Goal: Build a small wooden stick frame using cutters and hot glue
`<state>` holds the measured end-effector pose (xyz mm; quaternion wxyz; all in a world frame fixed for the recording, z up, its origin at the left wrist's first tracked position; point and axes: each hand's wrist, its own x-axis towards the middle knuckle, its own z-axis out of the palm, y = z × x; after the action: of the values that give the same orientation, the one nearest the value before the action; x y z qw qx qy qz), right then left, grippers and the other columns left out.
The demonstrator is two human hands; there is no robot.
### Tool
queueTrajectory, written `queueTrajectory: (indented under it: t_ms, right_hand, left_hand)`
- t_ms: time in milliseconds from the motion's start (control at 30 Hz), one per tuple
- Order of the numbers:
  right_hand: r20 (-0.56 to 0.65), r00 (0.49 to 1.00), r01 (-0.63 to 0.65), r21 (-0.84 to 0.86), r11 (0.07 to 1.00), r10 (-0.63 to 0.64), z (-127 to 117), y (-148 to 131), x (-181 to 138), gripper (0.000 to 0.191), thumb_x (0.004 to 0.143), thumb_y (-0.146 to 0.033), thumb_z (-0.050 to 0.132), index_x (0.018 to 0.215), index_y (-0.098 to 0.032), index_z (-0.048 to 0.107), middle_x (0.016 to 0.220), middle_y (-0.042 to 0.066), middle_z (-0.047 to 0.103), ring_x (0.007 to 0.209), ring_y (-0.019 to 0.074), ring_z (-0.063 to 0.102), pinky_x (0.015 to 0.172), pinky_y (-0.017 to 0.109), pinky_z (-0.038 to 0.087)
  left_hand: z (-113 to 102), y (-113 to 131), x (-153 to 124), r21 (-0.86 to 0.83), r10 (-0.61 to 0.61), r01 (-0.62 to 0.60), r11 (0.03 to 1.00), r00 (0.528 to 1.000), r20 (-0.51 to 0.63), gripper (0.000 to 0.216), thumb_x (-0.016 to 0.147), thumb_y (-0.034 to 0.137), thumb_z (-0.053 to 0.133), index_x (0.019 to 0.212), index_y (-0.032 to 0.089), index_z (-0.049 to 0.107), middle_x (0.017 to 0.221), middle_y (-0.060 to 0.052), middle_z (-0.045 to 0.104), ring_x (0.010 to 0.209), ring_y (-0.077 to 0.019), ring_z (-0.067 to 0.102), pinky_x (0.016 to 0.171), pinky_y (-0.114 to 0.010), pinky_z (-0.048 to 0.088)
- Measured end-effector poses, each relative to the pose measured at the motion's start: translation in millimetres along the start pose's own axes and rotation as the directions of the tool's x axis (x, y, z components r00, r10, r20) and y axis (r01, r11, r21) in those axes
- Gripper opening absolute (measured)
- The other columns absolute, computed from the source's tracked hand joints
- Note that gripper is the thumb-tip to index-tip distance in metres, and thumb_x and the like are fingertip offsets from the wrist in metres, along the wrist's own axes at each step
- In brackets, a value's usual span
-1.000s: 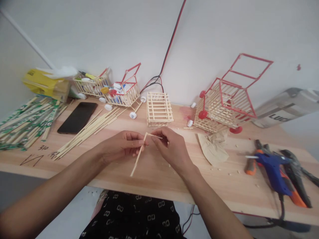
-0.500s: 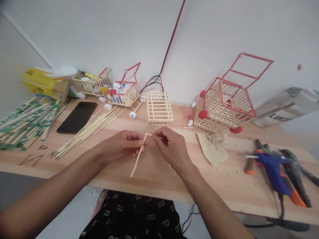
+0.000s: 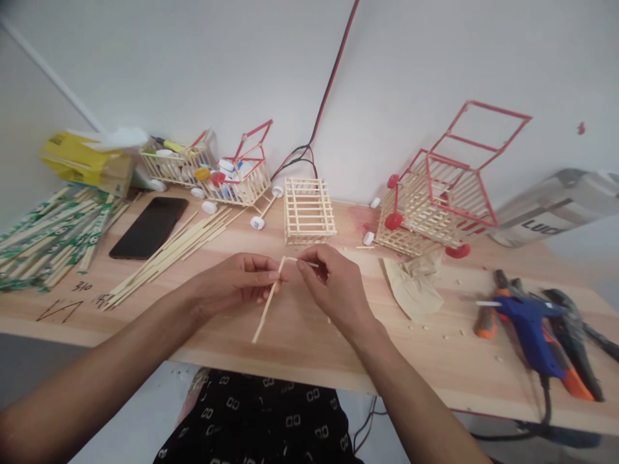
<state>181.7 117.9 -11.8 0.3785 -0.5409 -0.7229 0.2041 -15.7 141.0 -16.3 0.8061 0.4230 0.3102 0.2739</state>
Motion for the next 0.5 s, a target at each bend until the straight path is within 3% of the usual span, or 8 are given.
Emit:
queueTrajectory:
  t_ms: [500]
  right_hand:
    - [-0.006,1.000,0.027,-0.019,0.999,-0.027,0.6,-1.7,-1.1,0.007,0.085,-0.023,0.055,0.087,-0.019,0.061,0.081,0.002,0.061,0.064,0.0115,0.051,0.058,0.025,0.040]
  left_hand:
    - [1.4,1.3,-0.9,-0.008,-0.006,0.005,1.000,1.000,-0.014,0.021,0.073,0.025,0.075,0.083,0.008,0.067,0.069,-0.003,0.064,0.055,-0.0052,0.052,0.053,-0.019,0.039]
